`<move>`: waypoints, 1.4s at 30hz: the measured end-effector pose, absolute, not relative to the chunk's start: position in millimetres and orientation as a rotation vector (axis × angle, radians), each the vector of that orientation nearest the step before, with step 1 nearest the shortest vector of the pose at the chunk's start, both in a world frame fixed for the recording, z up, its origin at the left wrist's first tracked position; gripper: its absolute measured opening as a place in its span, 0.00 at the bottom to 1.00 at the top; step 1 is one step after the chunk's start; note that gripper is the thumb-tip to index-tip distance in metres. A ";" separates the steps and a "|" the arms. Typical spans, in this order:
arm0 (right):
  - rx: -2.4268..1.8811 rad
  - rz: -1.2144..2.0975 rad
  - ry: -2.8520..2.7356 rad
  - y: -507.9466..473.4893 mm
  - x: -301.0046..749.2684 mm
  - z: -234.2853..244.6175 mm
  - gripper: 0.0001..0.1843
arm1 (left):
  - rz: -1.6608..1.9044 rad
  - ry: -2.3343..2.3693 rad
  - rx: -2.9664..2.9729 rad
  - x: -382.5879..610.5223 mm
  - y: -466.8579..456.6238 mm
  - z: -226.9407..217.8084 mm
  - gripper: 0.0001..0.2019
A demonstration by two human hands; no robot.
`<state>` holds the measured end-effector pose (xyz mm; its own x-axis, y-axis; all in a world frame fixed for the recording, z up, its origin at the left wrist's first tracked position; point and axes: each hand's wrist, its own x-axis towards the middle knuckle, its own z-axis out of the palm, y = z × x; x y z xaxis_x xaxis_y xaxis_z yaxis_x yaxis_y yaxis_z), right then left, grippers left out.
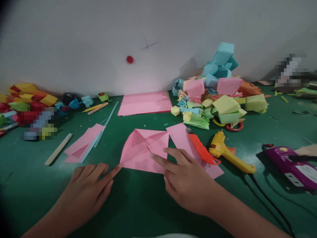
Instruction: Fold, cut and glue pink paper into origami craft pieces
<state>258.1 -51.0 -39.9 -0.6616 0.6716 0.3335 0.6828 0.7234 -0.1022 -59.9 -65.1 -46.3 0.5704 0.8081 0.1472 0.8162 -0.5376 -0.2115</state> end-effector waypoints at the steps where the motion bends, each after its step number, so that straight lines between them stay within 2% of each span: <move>1: -1.049 -0.045 -2.585 -50.9 258.7 -40.5 0.17 | -0.061 -1.327 -2.581 -61.4 -64.1 -46.8 0.20; 12: -0.992 0.084 -2.541 -43.7 264.7 -53.8 0.12 | -0.496 -1.067 -2.863 -83.4 -36.2 -50.8 0.16; 18: -1.057 0.193 -2.531 -40.0 262.8 -57.0 0.09 | -0.513 -0.987 -3.033 -71.7 -6.1 -48.0 0.11; 26: -1.036 0.155 -2.551 -36.0 261.2 -59.0 0.10 | -0.507 -0.767 -2.983 -57.5 -4.4 -40.2 0.11; 32: -1.031 0.113 -2.528 -34.1 261.6 -58.1 0.11 | -0.403 -0.810 -2.971 -45.4 -10.3 -39.5 0.11; 37: -1.045 0.078 -2.516 -33.1 263.8 -58.7 0.12 | -0.535 -0.929 -3.080 -42.5 -6.4 -45.4 0.09; 42: -1.027 0.025 -2.584 -34.4 264.2 -55.8 0.17 | -0.562 -0.959 -3.101 -44.2 -6.3 -46.3 0.09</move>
<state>264.2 -34.4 -55.8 -0.6718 0.6672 0.3218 0.6609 0.7361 -0.1465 -44.2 -6.3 -46.3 0.7736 0.5709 0.2749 0.5190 -0.8198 0.2420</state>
